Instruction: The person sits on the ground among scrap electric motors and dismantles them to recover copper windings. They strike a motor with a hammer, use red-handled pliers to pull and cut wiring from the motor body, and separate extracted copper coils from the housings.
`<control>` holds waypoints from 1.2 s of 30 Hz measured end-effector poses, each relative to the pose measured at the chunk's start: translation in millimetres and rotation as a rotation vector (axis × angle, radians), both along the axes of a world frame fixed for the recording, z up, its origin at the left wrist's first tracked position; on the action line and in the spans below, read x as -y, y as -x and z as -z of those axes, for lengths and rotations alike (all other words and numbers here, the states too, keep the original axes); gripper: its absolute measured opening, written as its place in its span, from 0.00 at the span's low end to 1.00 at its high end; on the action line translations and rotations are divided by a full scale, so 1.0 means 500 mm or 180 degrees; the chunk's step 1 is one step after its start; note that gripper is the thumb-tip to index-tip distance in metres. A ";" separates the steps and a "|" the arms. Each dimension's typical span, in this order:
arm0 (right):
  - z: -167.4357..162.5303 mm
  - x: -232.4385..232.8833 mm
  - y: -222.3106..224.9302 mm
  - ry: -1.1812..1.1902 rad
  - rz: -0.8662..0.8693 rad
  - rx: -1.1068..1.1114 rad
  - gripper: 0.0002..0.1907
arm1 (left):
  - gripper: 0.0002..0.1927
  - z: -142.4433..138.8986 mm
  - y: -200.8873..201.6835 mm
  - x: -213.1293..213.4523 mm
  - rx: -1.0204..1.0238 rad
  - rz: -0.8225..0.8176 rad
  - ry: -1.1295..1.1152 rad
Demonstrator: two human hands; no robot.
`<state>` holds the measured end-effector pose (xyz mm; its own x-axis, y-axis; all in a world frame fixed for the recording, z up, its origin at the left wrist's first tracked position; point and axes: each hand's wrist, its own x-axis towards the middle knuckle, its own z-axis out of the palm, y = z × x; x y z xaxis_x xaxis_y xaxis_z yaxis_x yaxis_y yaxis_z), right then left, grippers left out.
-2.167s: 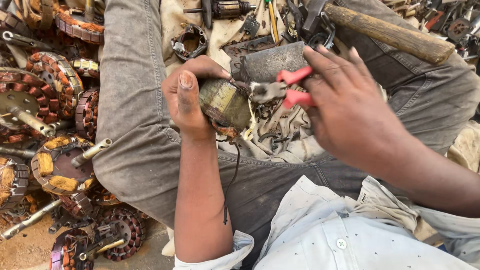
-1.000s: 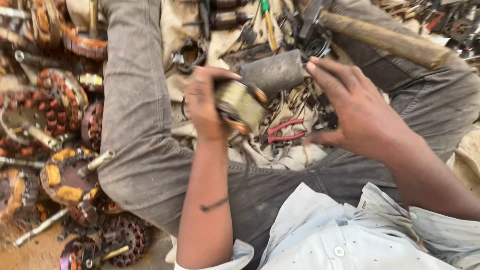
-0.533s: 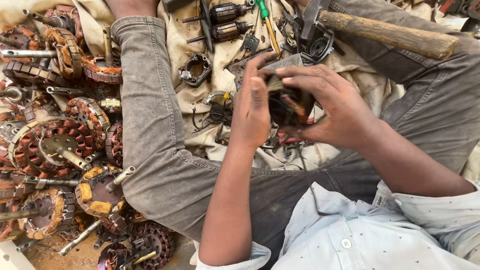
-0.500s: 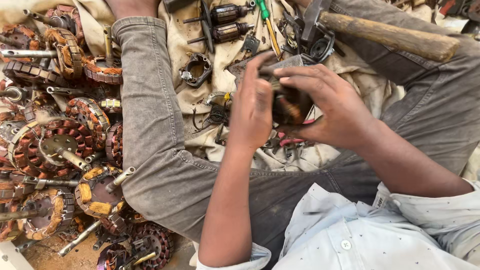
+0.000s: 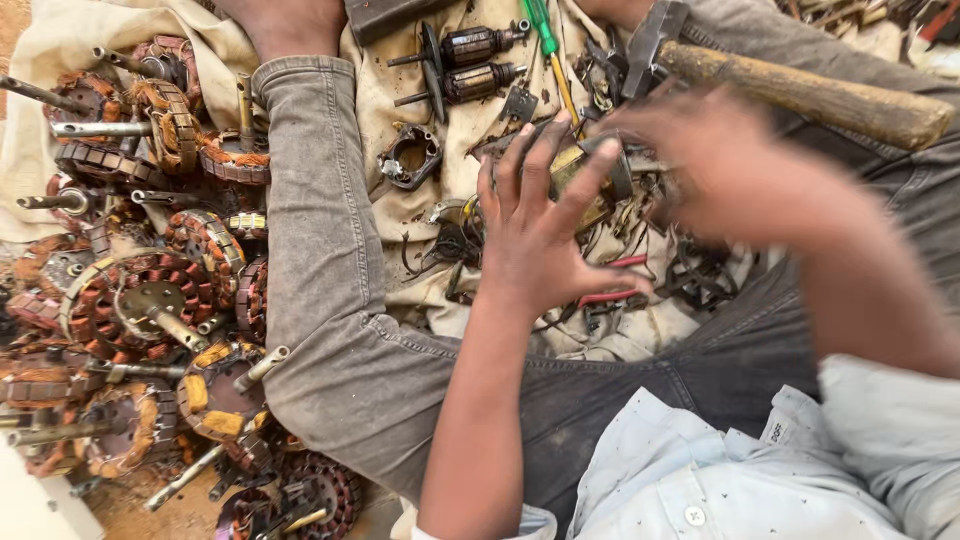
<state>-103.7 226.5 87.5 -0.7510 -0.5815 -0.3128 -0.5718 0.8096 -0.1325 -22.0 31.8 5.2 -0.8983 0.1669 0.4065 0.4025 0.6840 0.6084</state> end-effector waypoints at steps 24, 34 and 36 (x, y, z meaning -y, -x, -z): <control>-0.052 -0.142 -0.121 0.3678 0.1589 0.1087 0.20 | 0.53 0.015 0.021 0.029 0.0709 -0.0442 -0.0021; -0.034 -0.125 -0.177 0.1895 0.2664 0.1485 0.24 | 0.48 -0.015 0.032 0.026 0.0849 -0.0576 -0.0002; -0.071 -0.173 -0.189 0.2153 0.2399 0.1236 0.22 | 0.50 -0.010 0.030 0.024 0.0969 -0.0580 -0.0007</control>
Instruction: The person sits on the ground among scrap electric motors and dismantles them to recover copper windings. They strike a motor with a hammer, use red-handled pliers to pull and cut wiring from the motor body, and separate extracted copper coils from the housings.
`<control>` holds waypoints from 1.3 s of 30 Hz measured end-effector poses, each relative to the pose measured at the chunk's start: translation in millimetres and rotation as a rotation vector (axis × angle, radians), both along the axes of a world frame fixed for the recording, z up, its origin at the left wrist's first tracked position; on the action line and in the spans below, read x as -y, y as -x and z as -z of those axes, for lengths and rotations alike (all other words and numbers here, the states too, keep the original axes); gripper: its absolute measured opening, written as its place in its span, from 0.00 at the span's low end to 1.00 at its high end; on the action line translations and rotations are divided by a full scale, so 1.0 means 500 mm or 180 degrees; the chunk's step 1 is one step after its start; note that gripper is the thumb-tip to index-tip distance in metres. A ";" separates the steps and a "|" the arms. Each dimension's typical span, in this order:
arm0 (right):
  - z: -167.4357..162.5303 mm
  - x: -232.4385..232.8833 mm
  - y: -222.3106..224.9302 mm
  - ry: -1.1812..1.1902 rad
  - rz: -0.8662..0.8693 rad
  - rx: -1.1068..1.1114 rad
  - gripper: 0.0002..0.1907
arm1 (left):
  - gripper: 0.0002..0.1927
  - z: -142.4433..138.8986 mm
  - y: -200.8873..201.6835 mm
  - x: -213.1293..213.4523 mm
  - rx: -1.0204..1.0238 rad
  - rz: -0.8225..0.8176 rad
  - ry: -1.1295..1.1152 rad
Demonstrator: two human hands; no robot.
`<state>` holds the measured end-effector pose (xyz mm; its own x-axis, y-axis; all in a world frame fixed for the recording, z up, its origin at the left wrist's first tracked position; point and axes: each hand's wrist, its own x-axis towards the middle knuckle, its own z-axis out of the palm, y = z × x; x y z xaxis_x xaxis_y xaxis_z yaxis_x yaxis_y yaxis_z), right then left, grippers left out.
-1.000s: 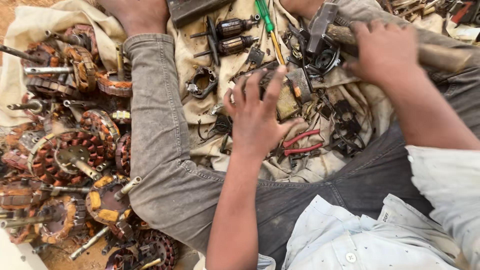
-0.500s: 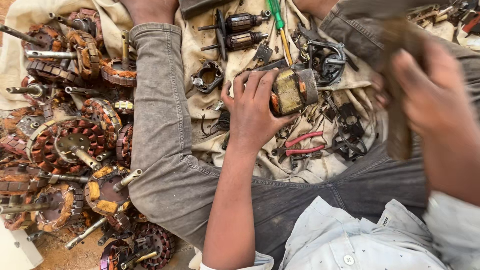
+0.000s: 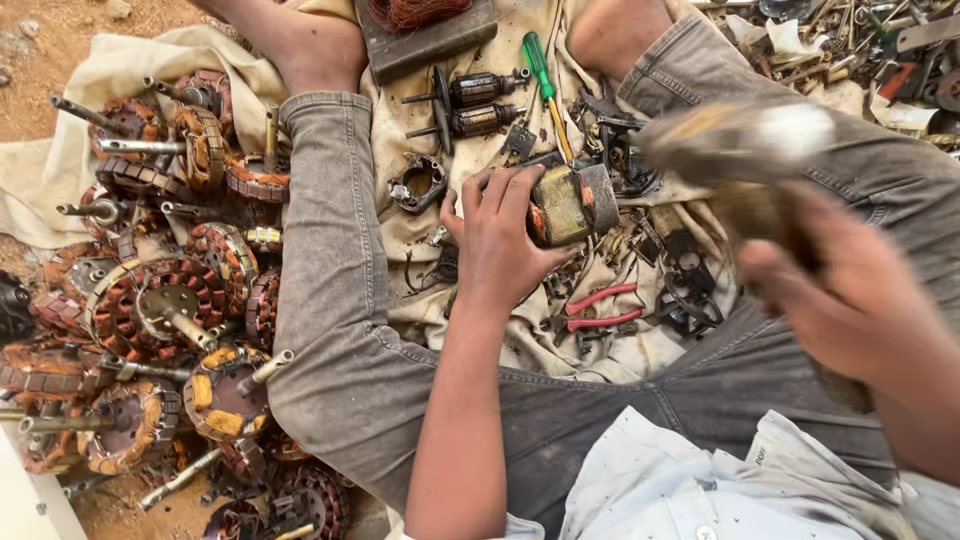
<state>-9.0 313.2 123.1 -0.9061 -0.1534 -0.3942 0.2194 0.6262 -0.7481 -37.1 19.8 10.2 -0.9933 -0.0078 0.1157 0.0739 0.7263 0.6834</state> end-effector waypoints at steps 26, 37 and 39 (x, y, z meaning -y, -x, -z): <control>0.144 0.047 0.002 -0.0932 -0.1024 -0.0474 0.34 | 0.47 -0.010 0.015 -0.002 0.0329 -0.0011 0.0074; 0.011 0.031 -0.034 0.1271 0.0343 -0.0252 0.31 | 0.49 0.031 -0.003 -0.002 0.0135 0.0022 0.0040; 0.047 0.062 -0.034 0.0865 0.0429 -0.0008 0.21 | 0.48 0.020 -0.002 0.000 0.0110 -0.0002 0.0069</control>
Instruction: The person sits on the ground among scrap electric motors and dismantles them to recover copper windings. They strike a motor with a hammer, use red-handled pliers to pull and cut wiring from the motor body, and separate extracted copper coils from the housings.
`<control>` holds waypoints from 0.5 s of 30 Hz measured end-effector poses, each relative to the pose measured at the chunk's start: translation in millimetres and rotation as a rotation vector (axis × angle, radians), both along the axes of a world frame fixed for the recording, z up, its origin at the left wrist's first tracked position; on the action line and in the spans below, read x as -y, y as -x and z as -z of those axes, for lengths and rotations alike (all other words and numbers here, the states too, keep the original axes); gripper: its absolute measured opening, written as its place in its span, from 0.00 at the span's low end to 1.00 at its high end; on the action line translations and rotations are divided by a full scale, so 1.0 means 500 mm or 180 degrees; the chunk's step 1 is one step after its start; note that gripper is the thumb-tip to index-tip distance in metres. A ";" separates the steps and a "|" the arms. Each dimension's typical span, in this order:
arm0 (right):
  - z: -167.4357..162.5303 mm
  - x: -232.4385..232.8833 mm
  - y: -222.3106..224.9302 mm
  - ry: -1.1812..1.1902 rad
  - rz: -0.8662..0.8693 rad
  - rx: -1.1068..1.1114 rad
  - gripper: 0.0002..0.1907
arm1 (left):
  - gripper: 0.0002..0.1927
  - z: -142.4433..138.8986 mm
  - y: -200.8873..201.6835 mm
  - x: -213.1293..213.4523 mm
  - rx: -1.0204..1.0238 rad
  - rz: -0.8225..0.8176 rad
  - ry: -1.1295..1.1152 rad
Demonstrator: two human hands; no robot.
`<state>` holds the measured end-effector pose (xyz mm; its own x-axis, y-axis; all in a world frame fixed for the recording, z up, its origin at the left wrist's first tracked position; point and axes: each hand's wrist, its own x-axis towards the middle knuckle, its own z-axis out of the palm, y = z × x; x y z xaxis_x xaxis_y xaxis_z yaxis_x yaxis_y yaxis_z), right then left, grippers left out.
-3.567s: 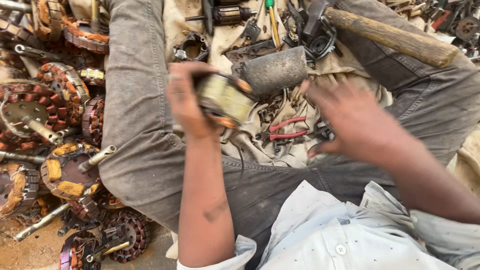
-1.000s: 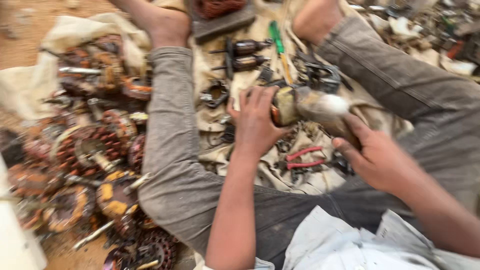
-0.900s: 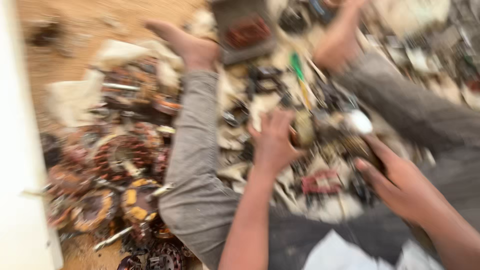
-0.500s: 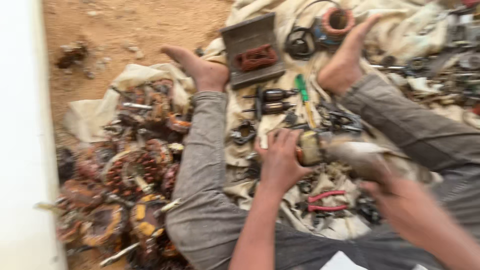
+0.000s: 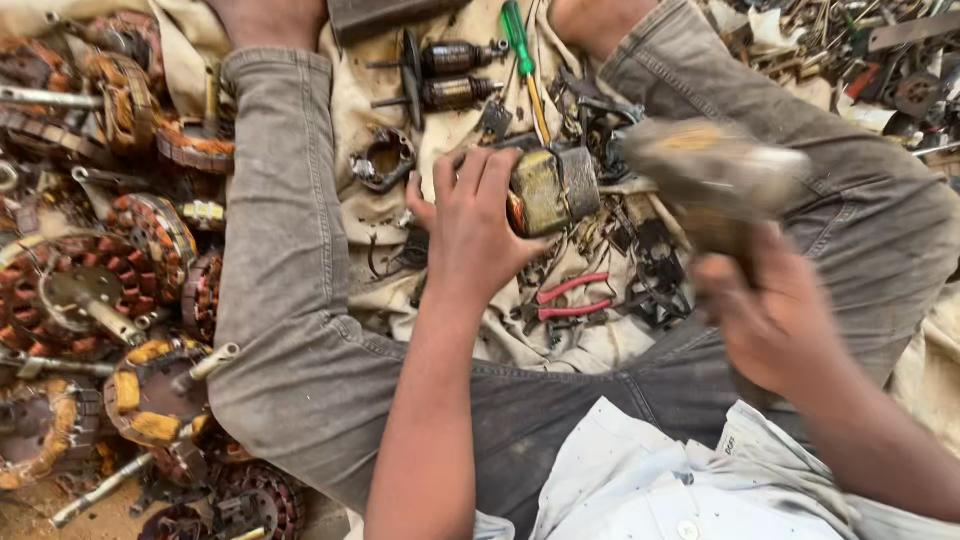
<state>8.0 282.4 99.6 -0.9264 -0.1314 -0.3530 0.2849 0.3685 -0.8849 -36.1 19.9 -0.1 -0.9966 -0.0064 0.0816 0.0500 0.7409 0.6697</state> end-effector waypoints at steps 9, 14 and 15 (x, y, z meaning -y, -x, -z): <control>0.021 0.005 0.028 -0.0179 0.0093 0.0363 0.31 | 0.48 -0.013 -0.001 0.000 -0.0101 0.0115 -0.0022; -0.061 0.026 0.007 0.0285 0.0255 -0.0542 0.30 | 0.49 0.019 -0.011 0.000 -0.0208 0.0076 -0.0014; -0.045 0.035 0.004 -0.0097 0.0293 -0.0181 0.27 | 0.49 0.024 -0.010 0.000 -0.0189 0.0075 -0.0013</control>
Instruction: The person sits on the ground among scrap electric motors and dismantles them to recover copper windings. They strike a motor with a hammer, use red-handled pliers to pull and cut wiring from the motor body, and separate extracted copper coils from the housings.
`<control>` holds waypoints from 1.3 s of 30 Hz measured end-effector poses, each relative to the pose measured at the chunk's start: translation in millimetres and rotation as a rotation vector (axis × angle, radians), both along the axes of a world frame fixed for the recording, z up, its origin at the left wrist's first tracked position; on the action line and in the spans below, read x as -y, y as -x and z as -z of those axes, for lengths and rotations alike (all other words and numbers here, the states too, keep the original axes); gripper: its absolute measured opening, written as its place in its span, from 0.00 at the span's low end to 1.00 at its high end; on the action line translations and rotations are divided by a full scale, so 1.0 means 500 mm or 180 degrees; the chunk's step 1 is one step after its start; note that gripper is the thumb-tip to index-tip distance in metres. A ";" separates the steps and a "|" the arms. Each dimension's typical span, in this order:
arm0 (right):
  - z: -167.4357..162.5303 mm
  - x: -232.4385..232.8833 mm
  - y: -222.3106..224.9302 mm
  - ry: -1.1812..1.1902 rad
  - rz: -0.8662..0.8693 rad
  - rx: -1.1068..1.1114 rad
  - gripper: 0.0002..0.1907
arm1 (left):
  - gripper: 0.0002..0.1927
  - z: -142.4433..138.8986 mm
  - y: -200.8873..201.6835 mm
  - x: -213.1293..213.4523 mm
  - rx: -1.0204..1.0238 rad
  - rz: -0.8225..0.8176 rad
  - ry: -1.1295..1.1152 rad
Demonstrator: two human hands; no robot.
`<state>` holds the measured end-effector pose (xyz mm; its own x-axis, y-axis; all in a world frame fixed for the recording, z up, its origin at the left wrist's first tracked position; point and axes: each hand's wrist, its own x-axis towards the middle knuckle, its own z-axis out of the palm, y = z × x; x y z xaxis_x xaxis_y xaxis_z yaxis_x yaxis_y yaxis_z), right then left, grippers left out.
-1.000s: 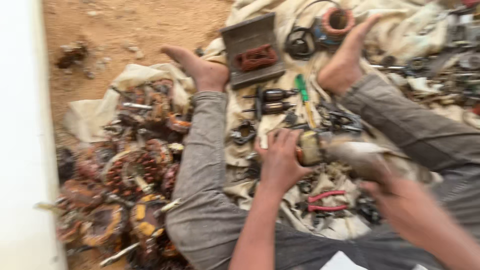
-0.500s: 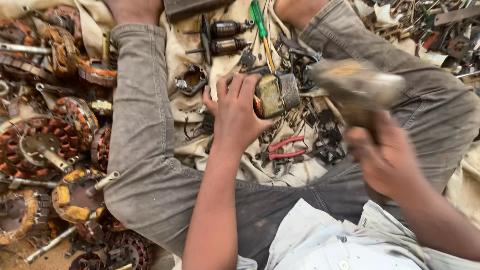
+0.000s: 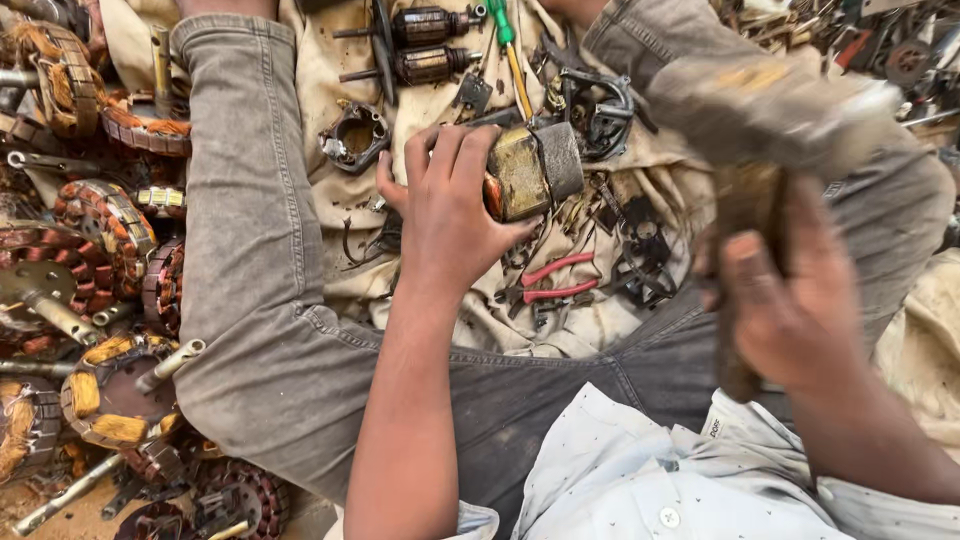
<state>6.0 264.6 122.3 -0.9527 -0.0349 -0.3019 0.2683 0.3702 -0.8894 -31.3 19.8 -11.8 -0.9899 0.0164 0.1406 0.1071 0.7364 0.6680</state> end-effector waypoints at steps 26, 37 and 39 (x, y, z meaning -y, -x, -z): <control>0.177 0.003 0.039 -0.0074 -0.0387 0.1112 0.28 | 0.44 -0.031 -0.022 0.014 -0.0659 0.0265 0.0146; 0.050 -0.026 -0.010 0.0847 -0.0549 -0.0899 0.23 | 0.48 -0.012 -0.019 0.035 -0.1190 -0.0102 -0.0817; 0.044 -0.033 -0.022 0.0789 -0.0725 -0.1460 0.20 | 0.45 -0.011 -0.023 0.033 -0.1208 -0.0001 -0.1017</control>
<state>17.0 281.0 100.2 -0.9445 -0.2720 0.1843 -0.2281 0.1389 -0.9637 -19.8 3.3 -6.5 -0.8680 -0.0865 0.4890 0.3863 0.5011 0.7743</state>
